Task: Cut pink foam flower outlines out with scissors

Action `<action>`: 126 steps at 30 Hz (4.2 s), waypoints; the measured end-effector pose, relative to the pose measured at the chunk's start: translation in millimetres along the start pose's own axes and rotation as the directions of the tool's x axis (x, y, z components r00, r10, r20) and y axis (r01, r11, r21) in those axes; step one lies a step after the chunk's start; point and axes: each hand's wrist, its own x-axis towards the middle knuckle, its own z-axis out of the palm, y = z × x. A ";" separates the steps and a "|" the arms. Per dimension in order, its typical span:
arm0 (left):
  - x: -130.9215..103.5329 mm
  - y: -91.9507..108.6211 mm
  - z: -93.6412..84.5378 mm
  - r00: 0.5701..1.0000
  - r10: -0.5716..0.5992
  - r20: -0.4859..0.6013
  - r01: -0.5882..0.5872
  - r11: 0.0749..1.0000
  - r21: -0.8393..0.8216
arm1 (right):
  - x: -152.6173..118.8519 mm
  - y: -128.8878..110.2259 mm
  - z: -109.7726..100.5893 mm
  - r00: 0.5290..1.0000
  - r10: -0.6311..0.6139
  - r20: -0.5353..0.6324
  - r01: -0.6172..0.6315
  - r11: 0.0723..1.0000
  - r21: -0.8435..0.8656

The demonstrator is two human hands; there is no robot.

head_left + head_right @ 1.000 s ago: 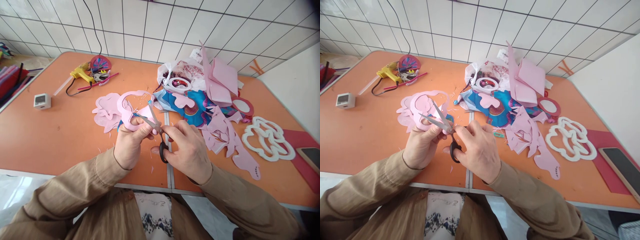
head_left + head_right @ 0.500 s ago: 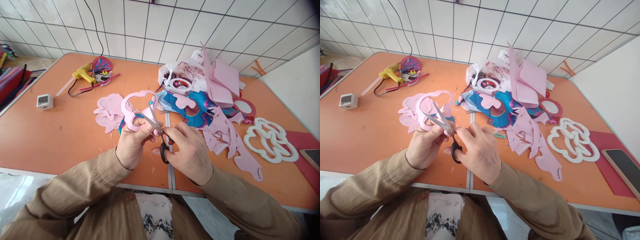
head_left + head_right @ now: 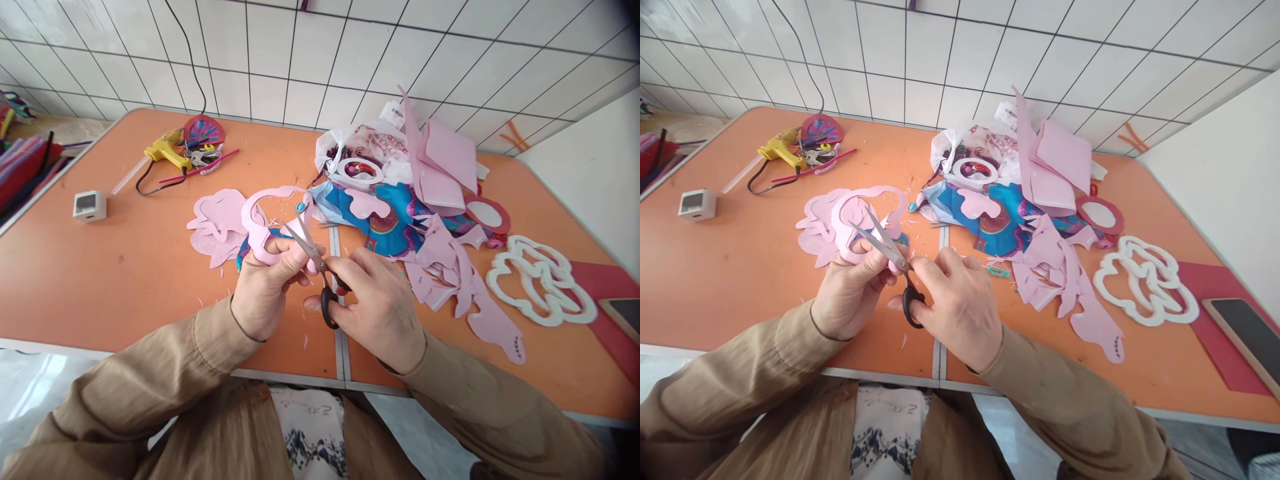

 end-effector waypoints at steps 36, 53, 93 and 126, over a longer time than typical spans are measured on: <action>3.3 2.2 -3.6 0.997 0.081 -0.008 -0.081 0.995 0.053 | 2.5 8.7 -11.1 0.999 0.016 0.029 -0.021 0.986 0.163; 19.5 12.9 -21.0 0.918 -0.058 0.393 0.142 0.972 -0.190 | 4.1 58.4 -7.1 0.676 0.535 0.507 -0.372 0.841 -0.391; 68.9 47.6 -29.5 0.596 -0.543 0.592 0.010 0.743 0.670 | 71.3 56.1 -7.1 0.849 0.172 0.500 -0.527 0.351 0.774; 69.3 23.9 -25.0 0.969 0.067 0.238 -0.132 0.954 0.271 | 73.3 64.3 -2.8 0.823 0.511 0.247 -0.398 0.210 0.893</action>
